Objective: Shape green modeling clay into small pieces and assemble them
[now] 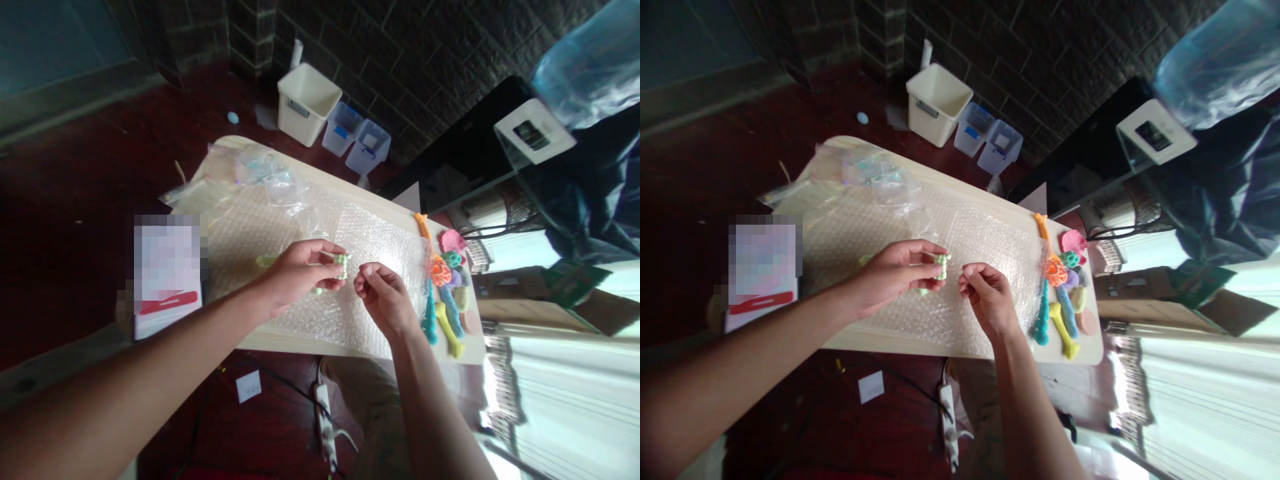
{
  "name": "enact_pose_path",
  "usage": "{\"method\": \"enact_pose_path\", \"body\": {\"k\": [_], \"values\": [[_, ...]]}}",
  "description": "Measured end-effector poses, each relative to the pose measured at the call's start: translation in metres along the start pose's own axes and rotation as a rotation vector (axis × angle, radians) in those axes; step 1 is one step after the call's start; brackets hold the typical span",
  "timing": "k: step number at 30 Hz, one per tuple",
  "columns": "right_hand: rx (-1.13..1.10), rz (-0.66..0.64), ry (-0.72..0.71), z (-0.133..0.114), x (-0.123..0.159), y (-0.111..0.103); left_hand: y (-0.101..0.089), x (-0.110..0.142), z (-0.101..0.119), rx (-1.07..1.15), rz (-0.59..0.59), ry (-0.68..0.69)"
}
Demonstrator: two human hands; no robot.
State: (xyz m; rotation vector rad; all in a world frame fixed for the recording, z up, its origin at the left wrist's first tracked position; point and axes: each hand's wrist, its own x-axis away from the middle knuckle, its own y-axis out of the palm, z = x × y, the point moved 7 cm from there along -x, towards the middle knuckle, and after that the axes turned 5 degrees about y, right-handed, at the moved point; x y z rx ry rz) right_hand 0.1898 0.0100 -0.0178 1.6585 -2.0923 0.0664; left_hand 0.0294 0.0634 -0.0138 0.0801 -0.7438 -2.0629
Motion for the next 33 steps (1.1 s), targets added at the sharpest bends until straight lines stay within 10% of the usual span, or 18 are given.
{"method": "enact_pose_path", "body": {"k": [33], "values": [[0.009, -0.006, -0.022, 0.001, 0.005, 0.008, 0.004, 0.001, -0.001, -0.273, -0.046, 0.154]]}}
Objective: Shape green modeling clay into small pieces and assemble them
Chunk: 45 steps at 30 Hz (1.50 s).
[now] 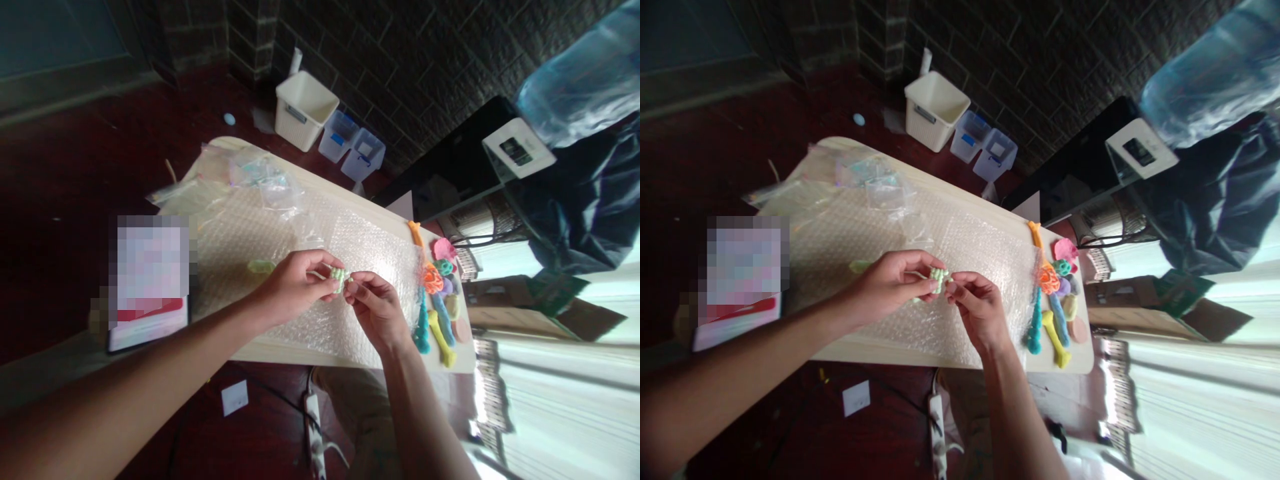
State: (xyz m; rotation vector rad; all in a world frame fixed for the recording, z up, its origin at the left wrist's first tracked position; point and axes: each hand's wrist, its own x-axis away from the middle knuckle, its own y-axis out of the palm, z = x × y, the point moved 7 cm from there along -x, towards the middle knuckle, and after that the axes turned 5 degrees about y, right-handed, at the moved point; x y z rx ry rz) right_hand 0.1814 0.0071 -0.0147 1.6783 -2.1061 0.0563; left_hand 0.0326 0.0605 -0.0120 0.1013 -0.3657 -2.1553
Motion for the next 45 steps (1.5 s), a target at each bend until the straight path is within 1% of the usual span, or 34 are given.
{"method": "enact_pose_path", "body": {"k": [5, 9, 20, 30, 39, 45], "values": [[0.006, 0.005, -0.005, 0.001, 0.0002, 0.0014, 0.0006, 0.0001, -0.0029, -0.055, -0.033, 0.077], [0.016, 0.023, 0.013, 0.0025, 0.0005, 0.0021, 0.0004, 0.0008, -0.0034, -0.099, -0.028, 0.088], [0.01, 0.018, 0.02, 0.0026, 0.0008, 0.0049, 0.0005, 0.0012, -0.0059, -0.138, -0.035, 0.1], [0.006, 0.031, 0.019, 0.0041, 0.0017, 0.0047, -0.0011, 0.0017, -0.0024, -0.273, -0.002, 0.174], [0.007, 0.039, 0.015, 0.003, 0.0007, 0.0038, -0.0027, 0.0018, -0.0001, -0.244, 0.011, 0.173], [0.04, 0.043, 0.0, 0.0026, 0.0016, 0.0054, -0.0023, 0.0014, 0.001, -0.273, 0.005, 0.19]]}}
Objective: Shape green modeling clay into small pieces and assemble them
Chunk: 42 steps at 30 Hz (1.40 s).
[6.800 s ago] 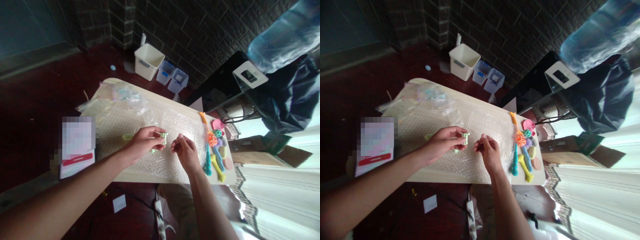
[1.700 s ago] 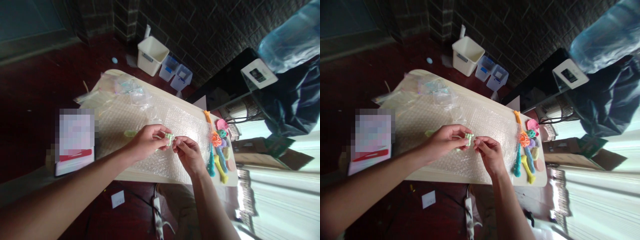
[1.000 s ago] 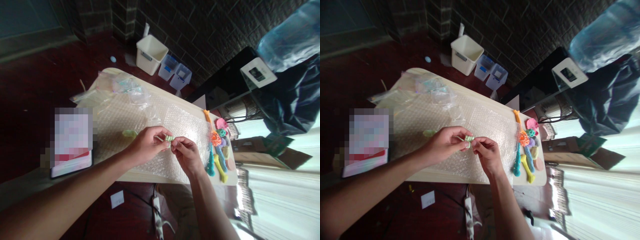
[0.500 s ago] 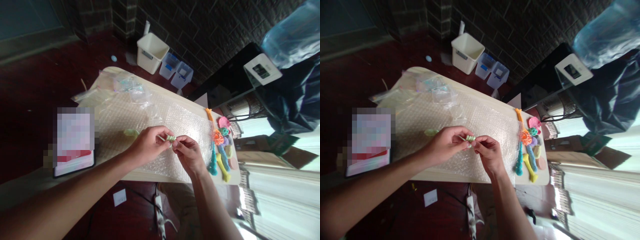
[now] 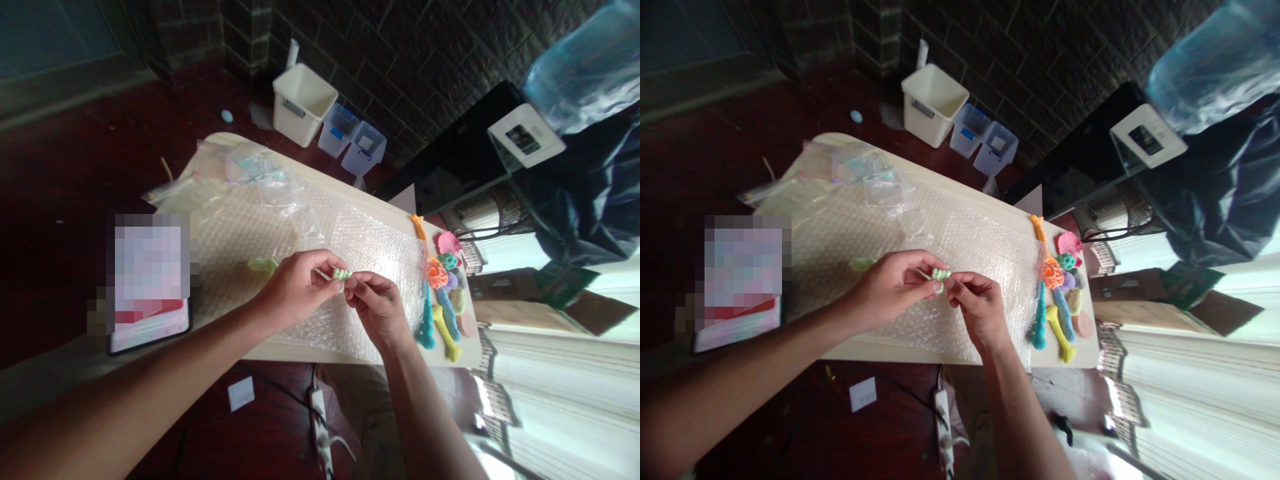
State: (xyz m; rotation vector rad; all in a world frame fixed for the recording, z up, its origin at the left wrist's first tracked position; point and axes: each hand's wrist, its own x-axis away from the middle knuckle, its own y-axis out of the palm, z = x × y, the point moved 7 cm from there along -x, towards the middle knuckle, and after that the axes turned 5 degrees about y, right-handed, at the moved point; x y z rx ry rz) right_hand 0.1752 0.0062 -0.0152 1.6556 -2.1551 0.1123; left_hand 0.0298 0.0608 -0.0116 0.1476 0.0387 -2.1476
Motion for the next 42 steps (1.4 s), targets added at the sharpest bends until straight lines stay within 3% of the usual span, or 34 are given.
{"method": "enact_pose_path", "body": {"k": [32, 38, 42], "values": [[0.068, -0.053, -0.01, 0.001, 0.003, 0.008, 0.001, 0.005, 0.005, -0.038, -0.015, -0.002], [0.075, 0.008, -0.034, 0.0, -0.002, -0.002, -0.006, 0.002, 0.026, -0.237, -0.015, 0.059], [0.338, 0.055, -0.113, -0.007, -0.004, -0.023, -0.025, -0.005, 0.036, -0.473, 0.026, 0.195]]}}
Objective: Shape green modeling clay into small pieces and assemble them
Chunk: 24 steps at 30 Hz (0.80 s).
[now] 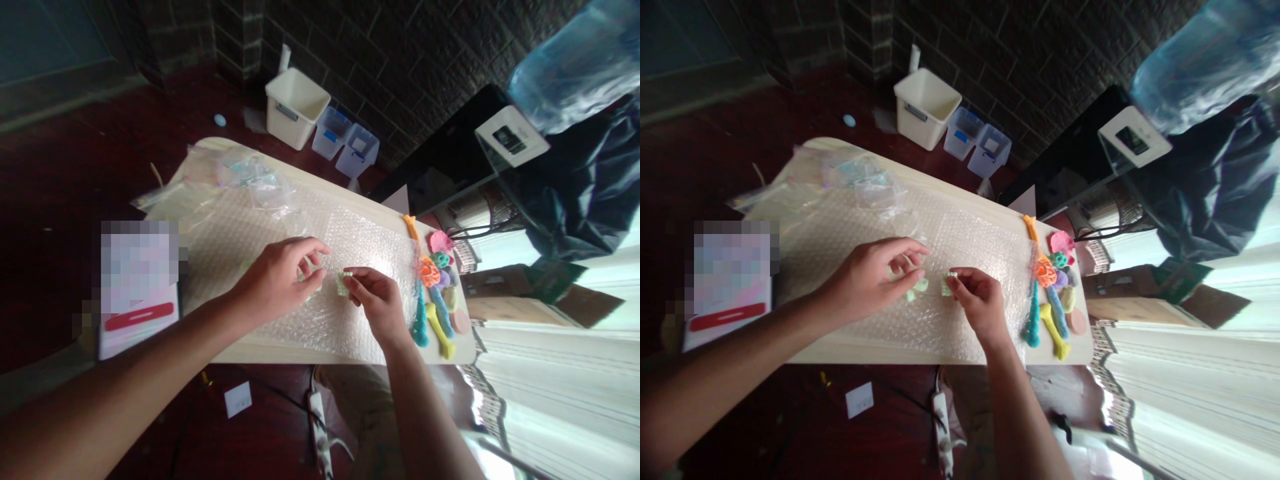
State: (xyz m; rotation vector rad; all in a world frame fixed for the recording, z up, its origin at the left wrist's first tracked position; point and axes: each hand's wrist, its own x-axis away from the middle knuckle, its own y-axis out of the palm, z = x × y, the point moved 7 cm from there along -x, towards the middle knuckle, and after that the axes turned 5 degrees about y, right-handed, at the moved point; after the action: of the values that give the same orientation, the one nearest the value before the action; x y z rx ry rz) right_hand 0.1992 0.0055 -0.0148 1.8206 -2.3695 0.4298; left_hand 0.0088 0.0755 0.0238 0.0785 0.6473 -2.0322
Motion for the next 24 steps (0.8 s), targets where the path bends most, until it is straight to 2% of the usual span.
{"method": "enact_pose_path", "body": {"k": [3, 6, 10, 14, 16, 20, 24], "values": [[0.316, -0.013, -0.056, 0.0, 0.004, -0.007, -0.004, 0.0, -0.004, -0.176, -0.034, 0.109], [0.573, -0.008, -0.186, -0.01, 0.01, -0.003, 0.006, 0.007, -0.009, -0.292, -0.15, 0.157], [0.677, 0.033, -0.314, -0.025, 0.013, 0.002, 0.021, 0.013, -0.008, -0.404, -0.241, 0.151], [0.603, 0.119, -0.349, -0.031, 0.018, 0.0, 0.024, 0.012, -0.002, -0.384, -0.212, 0.128], [0.488, 0.116, -0.277, -0.025, 0.021, 0.001, 0.023, 0.011, -0.001, -0.288, -0.19, 0.093], [0.175, -0.002, -0.14, -0.015, 0.028, 0.017, 0.015, 0.007, 0.001, -0.035, -0.097, 0.021], [-0.043, 0.06, -0.112, -0.017, 0.029, 0.02, 0.013, 0.005, 0.002, 0.093, -0.048, -0.005]]}}
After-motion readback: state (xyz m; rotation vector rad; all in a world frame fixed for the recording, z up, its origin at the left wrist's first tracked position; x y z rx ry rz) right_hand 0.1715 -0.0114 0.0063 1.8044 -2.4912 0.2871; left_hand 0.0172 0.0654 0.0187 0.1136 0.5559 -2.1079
